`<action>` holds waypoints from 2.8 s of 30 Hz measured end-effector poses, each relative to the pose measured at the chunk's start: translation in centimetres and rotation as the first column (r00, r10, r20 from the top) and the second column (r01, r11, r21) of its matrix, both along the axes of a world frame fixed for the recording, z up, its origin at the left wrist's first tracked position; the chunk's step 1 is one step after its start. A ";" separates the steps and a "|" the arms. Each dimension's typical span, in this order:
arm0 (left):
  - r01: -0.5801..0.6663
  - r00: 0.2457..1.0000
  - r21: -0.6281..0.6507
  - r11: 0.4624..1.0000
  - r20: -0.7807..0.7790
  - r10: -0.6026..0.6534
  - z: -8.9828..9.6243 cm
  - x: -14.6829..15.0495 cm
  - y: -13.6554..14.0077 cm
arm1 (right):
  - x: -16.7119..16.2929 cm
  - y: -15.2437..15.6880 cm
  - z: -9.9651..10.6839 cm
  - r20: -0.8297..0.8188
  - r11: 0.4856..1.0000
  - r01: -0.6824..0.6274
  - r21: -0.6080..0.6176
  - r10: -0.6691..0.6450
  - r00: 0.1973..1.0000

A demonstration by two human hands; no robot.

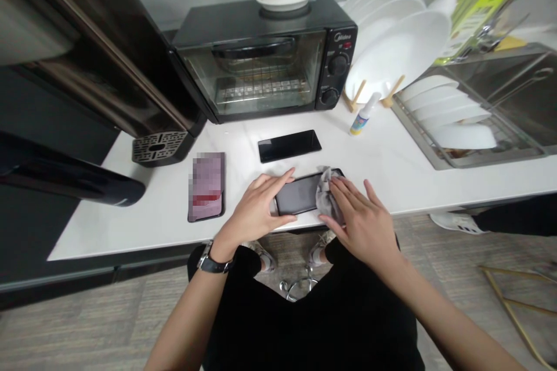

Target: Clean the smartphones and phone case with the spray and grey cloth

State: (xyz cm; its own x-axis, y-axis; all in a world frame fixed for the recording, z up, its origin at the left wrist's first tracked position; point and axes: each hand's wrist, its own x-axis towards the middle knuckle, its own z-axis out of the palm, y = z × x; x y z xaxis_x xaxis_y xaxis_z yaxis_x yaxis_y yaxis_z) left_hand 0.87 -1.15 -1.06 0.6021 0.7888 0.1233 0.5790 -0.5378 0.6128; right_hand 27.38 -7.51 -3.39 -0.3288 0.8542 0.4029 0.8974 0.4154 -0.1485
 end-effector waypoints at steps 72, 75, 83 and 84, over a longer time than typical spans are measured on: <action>-0.040 0.998 -0.004 0.999 -0.038 0.040 -0.1 -0.1 -0.4 | -2.0 0.5 0.0 -0.107 0.995 -0.095 -0.031 0.092 0.990; -0.018 1.000 0.006 1.000 -0.021 0.018 -0.1 0.2 -0.4 | -1.4 0.6 0.1 -0.092 0.997 0.078 0.006 -0.077 0.993; -0.038 0.998 0.050 0.998 -0.039 0.040 -0.5 0.0 -0.6 | -6.4 0.1 -0.2 -0.167 0.979 -0.200 -0.044 0.190 0.968; -0.047 0.998 0.057 0.997 -0.044 0.050 -0.5 0.1 -0.7 | -5.0 0.5 -0.1 -0.140 0.987 -0.157 -0.041 0.150 0.979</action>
